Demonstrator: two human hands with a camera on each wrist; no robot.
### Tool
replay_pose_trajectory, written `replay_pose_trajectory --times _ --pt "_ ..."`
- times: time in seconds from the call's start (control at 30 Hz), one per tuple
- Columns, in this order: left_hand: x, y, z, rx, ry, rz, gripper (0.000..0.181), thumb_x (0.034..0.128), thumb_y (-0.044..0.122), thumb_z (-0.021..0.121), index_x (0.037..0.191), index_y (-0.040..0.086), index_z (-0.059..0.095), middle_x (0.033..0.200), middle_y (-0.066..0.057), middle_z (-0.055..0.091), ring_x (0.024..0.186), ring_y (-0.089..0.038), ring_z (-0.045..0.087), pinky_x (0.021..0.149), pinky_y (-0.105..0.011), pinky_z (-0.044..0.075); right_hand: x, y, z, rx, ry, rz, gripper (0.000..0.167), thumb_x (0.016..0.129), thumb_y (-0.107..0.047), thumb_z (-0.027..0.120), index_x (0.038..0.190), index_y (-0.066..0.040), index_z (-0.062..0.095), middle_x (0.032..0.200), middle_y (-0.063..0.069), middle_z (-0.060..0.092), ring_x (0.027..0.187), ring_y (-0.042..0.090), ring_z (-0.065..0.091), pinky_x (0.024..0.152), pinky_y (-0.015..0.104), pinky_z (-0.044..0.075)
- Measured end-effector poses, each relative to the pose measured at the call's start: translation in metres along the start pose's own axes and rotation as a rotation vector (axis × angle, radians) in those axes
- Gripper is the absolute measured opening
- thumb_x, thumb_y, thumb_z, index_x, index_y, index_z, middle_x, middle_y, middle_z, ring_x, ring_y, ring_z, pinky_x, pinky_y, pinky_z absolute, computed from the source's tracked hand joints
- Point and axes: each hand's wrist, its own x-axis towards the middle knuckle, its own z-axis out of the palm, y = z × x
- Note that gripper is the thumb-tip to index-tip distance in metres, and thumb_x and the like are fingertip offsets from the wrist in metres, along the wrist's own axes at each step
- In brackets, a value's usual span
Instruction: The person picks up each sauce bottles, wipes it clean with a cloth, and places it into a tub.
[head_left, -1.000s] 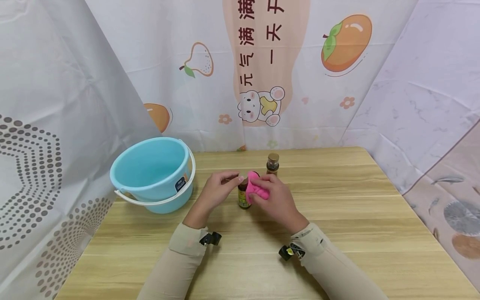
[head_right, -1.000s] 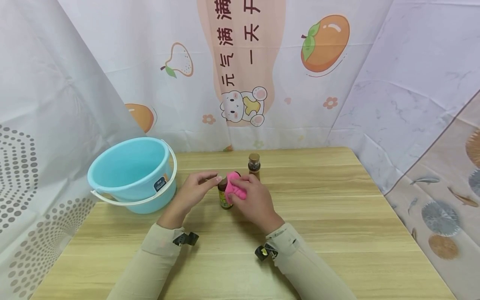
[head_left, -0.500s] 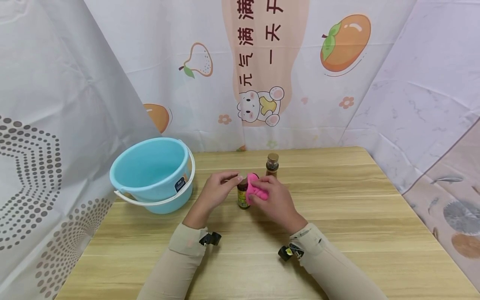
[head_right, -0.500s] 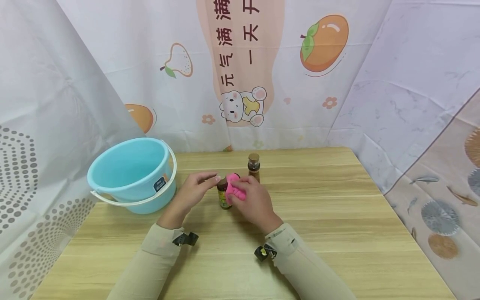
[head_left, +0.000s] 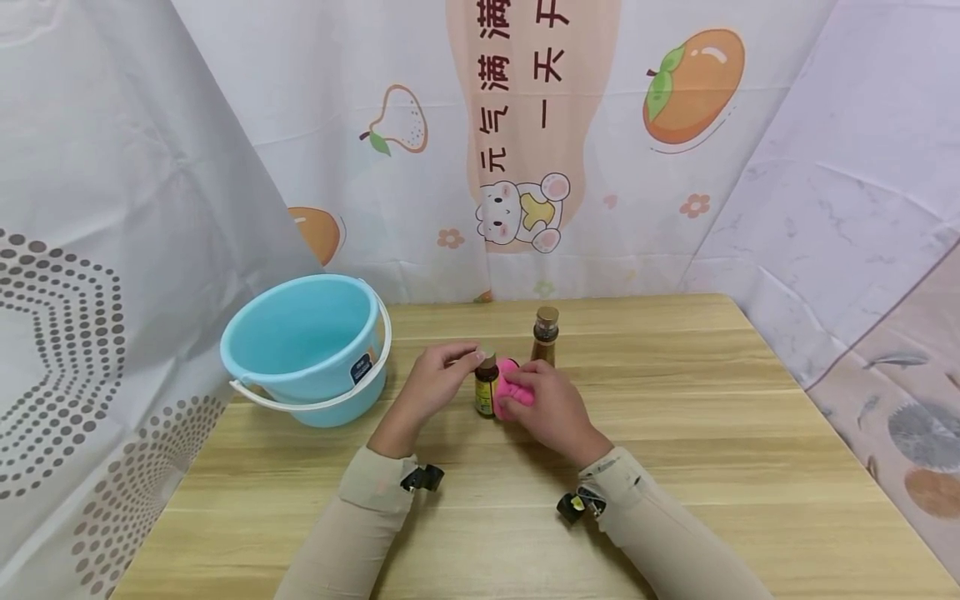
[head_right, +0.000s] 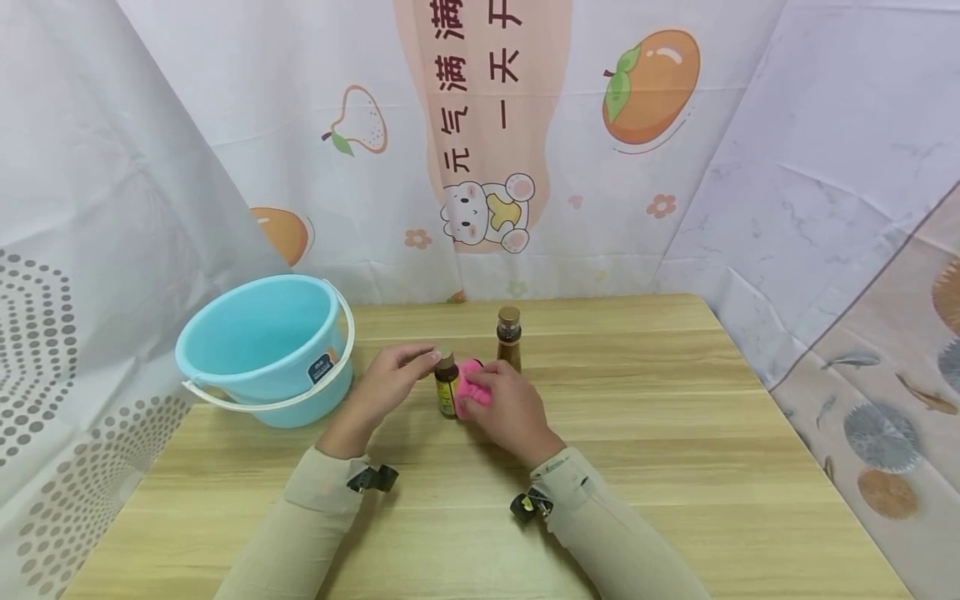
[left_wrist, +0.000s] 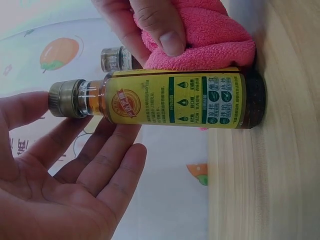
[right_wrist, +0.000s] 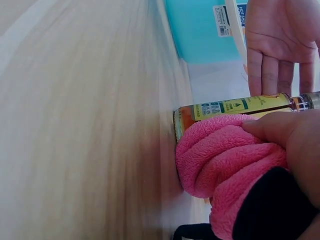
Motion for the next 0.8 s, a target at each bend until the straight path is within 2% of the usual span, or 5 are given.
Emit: replay_pose_trajectory --times 0.13,0.23,0.43,0.63,0.8 --pt "0.0008 0.0004 0.0030 0.024 0.009 -0.033 0.049 0.0969 0.054 0.068 0.129 0.017 0.074 0.130 -0.001 0.072 0.124 -0.025 0.067 0.105 -0.050 0.054 -0.0009 0.0008 -0.0005 -0.005 -0.005 0.008 0.046 0.086 -0.034 0.085 0.125 -0.011 0.077 0.120 0.006 0.069 0.102 0.026 0.068 0.084 0.042 0.058" --pt "0.0007 -0.0002 0.0039 0.036 0.021 -0.053 0.053 0.0943 0.057 0.070 0.130 0.018 0.073 0.132 -0.002 0.070 0.124 -0.027 0.067 0.103 -0.050 0.056 -0.0010 0.0007 -0.0014 -0.003 -0.013 0.010 0.045 0.086 -0.033 0.085 0.125 -0.011 0.076 0.120 0.007 0.069 0.102 0.026 0.068 0.083 0.042 0.058" --pt "-0.0001 0.0003 0.0025 0.049 0.025 -0.052 0.052 0.0950 0.053 0.071 0.133 0.018 0.072 0.139 -0.009 0.067 0.126 -0.031 0.065 0.103 -0.052 0.055 -0.0002 -0.0007 -0.0027 -0.006 0.002 -0.008 0.041 0.086 -0.033 0.086 0.121 -0.013 0.078 0.120 0.005 0.069 0.102 0.025 0.068 0.083 0.042 0.058" --pt "-0.0014 0.0041 0.0002 0.044 0.008 -0.044 0.050 0.0953 0.051 0.071 0.131 0.017 0.073 0.135 -0.007 0.069 0.124 -0.030 0.066 0.101 -0.053 0.056 -0.0001 -0.0033 -0.0053 -0.017 0.038 -0.028 0.035 0.086 -0.033 0.085 0.117 -0.016 0.081 0.120 0.002 0.069 0.103 0.024 0.069 0.083 0.041 0.058" --pt "-0.0017 0.0049 -0.0001 0.049 0.010 -0.048 0.048 0.0950 0.050 0.072 0.130 0.017 0.072 0.131 -0.006 0.071 0.123 -0.027 0.064 0.100 -0.051 0.055 -0.0004 -0.0063 -0.0089 -0.005 0.041 -0.036 0.035 0.087 -0.032 0.084 0.117 -0.014 0.080 0.121 0.002 0.069 0.104 0.022 0.069 0.085 0.039 0.058"
